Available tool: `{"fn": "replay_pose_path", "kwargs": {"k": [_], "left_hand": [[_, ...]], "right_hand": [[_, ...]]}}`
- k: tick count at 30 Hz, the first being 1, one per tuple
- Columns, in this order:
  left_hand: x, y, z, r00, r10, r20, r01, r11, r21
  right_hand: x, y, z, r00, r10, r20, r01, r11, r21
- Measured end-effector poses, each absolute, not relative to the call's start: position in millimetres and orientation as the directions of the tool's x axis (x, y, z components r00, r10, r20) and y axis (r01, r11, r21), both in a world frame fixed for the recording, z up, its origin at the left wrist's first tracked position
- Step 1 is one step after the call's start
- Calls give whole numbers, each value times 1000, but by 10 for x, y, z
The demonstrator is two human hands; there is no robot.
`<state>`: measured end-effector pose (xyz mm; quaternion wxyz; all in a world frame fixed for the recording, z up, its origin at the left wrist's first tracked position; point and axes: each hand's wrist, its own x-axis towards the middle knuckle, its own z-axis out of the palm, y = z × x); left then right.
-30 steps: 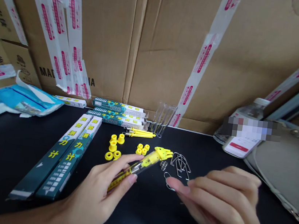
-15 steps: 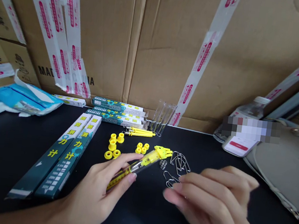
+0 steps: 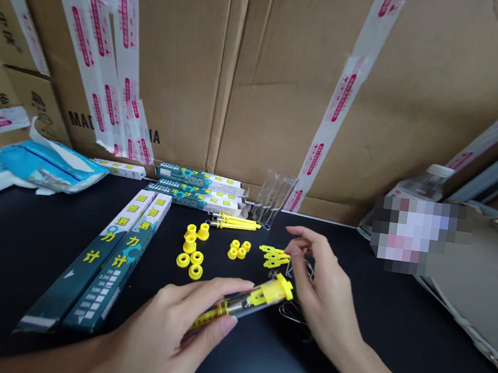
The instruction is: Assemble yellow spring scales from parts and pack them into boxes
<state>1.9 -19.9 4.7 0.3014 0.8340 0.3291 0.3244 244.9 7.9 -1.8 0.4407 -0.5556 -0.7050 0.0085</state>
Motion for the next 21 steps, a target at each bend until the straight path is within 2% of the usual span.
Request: {"fn": "replay_pose_path", "kwargs": {"k": [7, 13, 17, 21], "left_hand": [[21, -197, 71, 595, 722, 354, 354, -630, 691], [38, -203, 71, 621, 711, 331, 374, -639, 672], [40, -211, 61, 615, 711, 341, 365, -639, 677], [47, -191, 60, 583, 741, 333, 360, -603, 712]], "right_hand": [[2443, 128, -69, -358, 795, 489, 847, 497, -188], [2398, 199, -110, -515, 748, 418, 831, 555, 32], [2369, 227, -127, -548, 728, 412, 815, 576, 66], [2354, 195, -74, -505, 738, 448, 816, 577, -31]]}}
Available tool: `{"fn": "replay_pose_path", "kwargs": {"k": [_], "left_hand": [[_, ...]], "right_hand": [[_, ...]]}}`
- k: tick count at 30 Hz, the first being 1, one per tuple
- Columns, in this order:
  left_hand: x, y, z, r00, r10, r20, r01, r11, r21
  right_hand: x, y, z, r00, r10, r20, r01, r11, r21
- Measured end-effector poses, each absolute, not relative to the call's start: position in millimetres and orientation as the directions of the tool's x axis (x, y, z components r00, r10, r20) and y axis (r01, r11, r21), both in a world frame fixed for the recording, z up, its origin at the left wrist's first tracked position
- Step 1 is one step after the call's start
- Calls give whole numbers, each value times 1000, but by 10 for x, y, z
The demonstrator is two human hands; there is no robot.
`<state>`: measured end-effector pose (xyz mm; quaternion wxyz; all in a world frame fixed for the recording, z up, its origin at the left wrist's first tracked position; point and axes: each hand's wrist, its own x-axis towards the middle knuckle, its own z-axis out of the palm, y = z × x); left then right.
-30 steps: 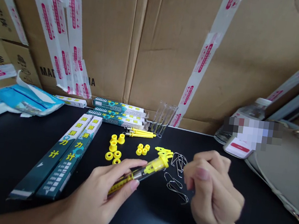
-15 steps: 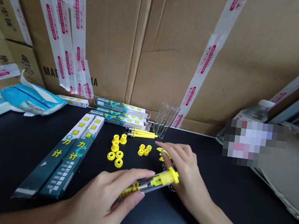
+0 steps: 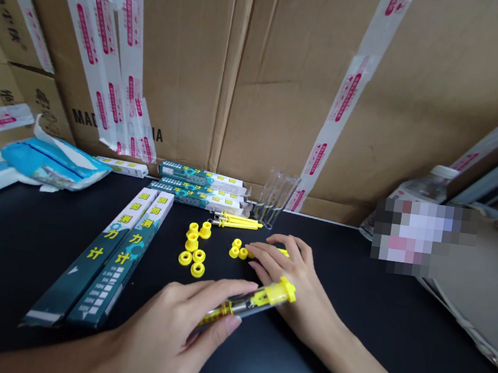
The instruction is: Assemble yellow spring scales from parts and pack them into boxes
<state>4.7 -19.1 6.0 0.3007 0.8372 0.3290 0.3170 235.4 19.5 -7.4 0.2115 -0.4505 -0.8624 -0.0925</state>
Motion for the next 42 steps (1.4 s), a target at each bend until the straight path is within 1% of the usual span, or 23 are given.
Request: {"fn": "replay_pose_path", "kwargs": {"k": [4, 6, 8, 10, 11, 13, 15, 17, 20, 24, 31, 38, 40, 42], "left_hand": [[55, -176, 67, 540, 774, 331, 360, -568, 740], [57, -177, 70, 513, 792, 330, 379, -554, 741], [61, -174, 72, 488, 810, 325, 391, -536, 748], [67, -164, 72, 472, 820, 324, 380, -521, 764], [71, -157, 71, 463, 825, 324, 374, -514, 772], [76, -144, 73, 452, 833, 319, 376, -502, 779], [77, -139, 78, 449, 837, 314, 384, -497, 778], [73, -141, 84, 454, 836, 309, 386, -497, 777], [67, -146, 87, 446, 835, 322, 384, -504, 774], [64, -146, 76, 436, 837, 329, 377, -502, 778], [67, -151, 83, 443, 838, 318, 358, -491, 794], [65, -149, 73, 455, 836, 308, 384, -496, 779], [65, -154, 66, 459, 831, 313, 385, -504, 773], [65, -161, 61, 464, 827, 318, 389, -512, 766]], "right_hand": [[2370, 165, -22, -479, 741, 471, 800, 590, -114], [2386, 168, -18, -440, 718, 538, 796, 590, -135], [2402, 174, -13, -349, 679, 646, 792, 583, -185], [2413, 168, 9, -213, 662, 719, 761, 574, -303], [2415, 157, 29, -144, 672, 726, 725, 571, -385], [2410, 123, 78, -46, 730, 682, 610, 561, -560], [2396, 87, 126, -12, 788, 616, 480, 545, -688], [2377, 60, 156, -10, 825, 565, 384, 524, -760], [2353, 44, 160, -16, 861, 509, 300, 490, -819], [2348, 39, 142, -12, 878, 479, 255, 466, -847], [2358, 35, 176, -38, 870, 491, 287, 480, -829], [2368, 37, 171, -57, 874, 482, 431, 457, -778], [2379, 38, 156, -63, 860, 506, 502, 465, -729], [2391, 36, 149, -76, 824, 562, 575, 496, -650]]}}
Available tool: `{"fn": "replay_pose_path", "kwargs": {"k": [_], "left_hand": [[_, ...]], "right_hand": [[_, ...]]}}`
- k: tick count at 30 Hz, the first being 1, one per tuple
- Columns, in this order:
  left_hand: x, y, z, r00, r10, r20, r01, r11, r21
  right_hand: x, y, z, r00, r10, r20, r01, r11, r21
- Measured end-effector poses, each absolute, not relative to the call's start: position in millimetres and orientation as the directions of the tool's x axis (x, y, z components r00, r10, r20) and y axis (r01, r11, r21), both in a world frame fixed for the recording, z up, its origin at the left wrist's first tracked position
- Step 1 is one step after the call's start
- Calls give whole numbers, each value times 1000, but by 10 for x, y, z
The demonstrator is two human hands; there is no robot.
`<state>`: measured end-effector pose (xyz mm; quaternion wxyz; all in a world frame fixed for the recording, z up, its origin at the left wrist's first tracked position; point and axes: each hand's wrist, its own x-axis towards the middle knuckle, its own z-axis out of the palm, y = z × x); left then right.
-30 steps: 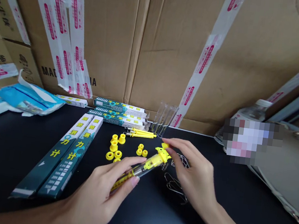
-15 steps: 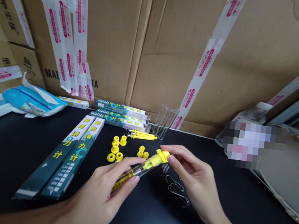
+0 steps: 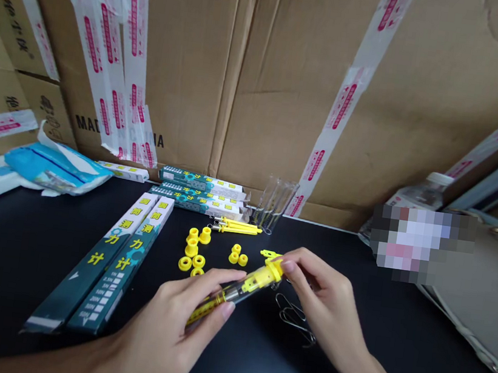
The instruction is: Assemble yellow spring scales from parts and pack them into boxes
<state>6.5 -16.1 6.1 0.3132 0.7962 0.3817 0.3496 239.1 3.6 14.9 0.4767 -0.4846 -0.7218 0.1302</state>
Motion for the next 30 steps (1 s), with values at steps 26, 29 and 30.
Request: {"fn": "replay_pose_path", "kwargs": {"k": [26, 29, 30], "left_hand": [[59, -141, 72, 432, 853, 293, 411, -476, 777], [60, -140, 66, 423, 850, 313, 403, -486, 775], [61, -140, 63, 418, 849, 324, 399, -492, 774]], "right_hand": [[2402, -27, 180, -63, 945, 321, 345, 322, -882], [2368, -23, 173, -78, 967, 243, 194, 254, -948], [2352, -22, 173, -76, 971, 227, 152, 236, -960]]}}
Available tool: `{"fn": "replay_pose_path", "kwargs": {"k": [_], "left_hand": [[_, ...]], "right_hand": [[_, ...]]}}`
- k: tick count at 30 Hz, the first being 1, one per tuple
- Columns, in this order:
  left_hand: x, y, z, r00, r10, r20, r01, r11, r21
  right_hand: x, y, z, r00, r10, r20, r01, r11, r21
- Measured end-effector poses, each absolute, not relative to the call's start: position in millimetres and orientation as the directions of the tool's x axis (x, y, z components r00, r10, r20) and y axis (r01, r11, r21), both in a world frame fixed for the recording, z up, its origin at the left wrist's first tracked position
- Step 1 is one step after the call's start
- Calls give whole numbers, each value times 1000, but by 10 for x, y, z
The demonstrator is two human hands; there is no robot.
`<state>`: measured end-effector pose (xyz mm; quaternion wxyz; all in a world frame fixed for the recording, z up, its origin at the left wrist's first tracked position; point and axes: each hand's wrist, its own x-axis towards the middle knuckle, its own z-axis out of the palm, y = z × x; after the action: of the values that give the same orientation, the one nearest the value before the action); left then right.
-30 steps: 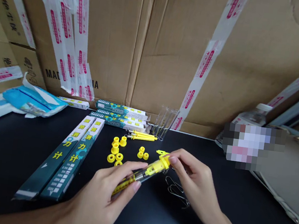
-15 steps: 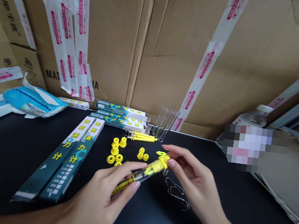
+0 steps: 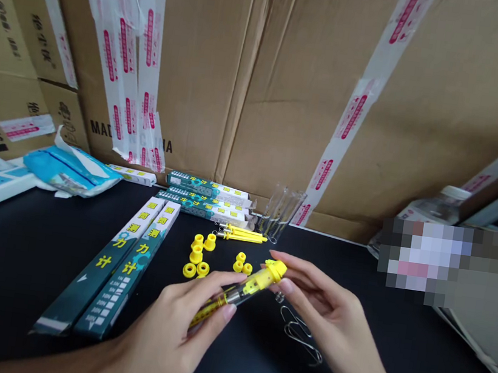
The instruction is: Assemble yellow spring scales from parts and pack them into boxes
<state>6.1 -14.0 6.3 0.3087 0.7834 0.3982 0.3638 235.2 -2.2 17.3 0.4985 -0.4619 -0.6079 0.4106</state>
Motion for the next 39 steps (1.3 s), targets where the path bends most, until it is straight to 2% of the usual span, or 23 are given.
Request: {"fn": "replay_pose_path", "kwargs": {"k": [12, 23, 26, 32, 35, 39], "left_hand": [[50, -154, 74, 440, 821, 364, 393, -541, 744], [52, -154, 41, 406, 843, 353, 404, -512, 758], [73, -193, 48, 389, 863, 321, 367, -465, 806], [103, -317, 80, 216, 934, 284, 212, -329, 920], [65, -313, 66, 238, 931, 276, 135, -313, 940], [2, -259, 4, 296, 943, 154, 141, -203, 969]], "right_hand": [[2281, -44, 111, -66, 998, 15, -125, 7, -992], [2255, -34, 121, -61, 998, 16, -147, 6, -989], [2256, -28, 129, -36, 999, 17, -168, 11, -986], [2253, -48, 161, -34, 998, -48, -255, -55, -965], [2243, -39, 173, -41, 993, -111, -333, -118, -936], [2227, -30, 182, -65, 986, -152, -432, -166, -887]]}}
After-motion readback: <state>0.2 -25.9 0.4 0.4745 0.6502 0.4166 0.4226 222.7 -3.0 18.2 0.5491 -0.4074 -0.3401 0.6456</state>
